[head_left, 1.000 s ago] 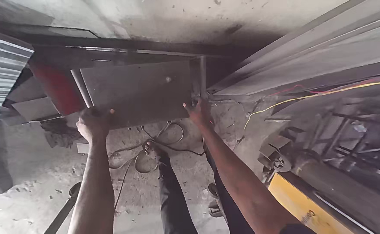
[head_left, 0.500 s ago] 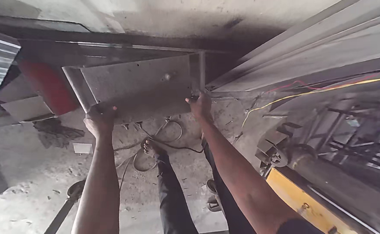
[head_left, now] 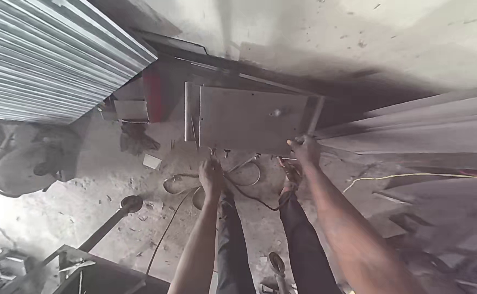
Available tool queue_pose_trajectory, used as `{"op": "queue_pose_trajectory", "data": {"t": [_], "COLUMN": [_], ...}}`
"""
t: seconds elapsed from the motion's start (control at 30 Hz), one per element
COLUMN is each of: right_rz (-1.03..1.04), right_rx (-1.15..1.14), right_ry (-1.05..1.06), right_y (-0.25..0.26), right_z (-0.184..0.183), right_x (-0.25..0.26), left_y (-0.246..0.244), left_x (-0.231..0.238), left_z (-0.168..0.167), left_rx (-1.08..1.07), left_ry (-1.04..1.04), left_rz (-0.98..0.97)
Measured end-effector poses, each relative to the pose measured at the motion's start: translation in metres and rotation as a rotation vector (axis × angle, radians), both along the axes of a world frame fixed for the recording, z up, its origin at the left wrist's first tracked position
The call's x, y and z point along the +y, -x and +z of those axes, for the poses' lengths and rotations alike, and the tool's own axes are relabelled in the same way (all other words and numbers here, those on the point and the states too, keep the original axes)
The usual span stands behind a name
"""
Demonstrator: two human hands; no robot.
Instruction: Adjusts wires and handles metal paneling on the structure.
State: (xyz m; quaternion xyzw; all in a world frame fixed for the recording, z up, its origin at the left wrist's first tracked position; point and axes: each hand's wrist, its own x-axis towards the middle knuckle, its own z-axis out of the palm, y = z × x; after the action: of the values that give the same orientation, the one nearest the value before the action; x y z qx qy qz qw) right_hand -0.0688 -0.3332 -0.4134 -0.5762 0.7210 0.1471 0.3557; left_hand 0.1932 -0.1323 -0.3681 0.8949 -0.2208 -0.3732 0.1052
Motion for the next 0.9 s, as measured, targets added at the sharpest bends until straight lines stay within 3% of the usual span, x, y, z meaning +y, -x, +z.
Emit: {"op": "queue_pose_trajectory", "data": {"t": [0.1,0.17,0.33,0.47,0.67,0.9], "right_rz": [0.082,0.154,0.177,0.205,0.278,0.339], "right_rx": [0.044,0.109,0.097,0.094,0.058,-0.017], "right_ry": [0.017,-0.020,-0.086,-0.285,-0.556,-0.552], "right_y": [0.000,0.005,0.025,0.055,0.114,0.118], "right_z": [-0.005,0.002,0.042,0.081,0.103,0.178], "right_x": [0.000,0.007,0.044,0.092,0.171,0.197], "left_y": [0.045,0.065,0.072,0.069,0.076,0.095], "left_x": [0.074,0.117,0.212,0.264,0.313,0.307], "left_z": [0.018,0.048,0.098,0.113,0.123,0.171], "left_rx": [0.144,0.247,0.316,0.294,0.387,0.502], "left_ry": [-0.070,-0.290,-0.667,-0.760,-0.494,-0.316], "left_rz": [-0.018,-0.053,-0.082,-0.023,0.276,0.345]}}
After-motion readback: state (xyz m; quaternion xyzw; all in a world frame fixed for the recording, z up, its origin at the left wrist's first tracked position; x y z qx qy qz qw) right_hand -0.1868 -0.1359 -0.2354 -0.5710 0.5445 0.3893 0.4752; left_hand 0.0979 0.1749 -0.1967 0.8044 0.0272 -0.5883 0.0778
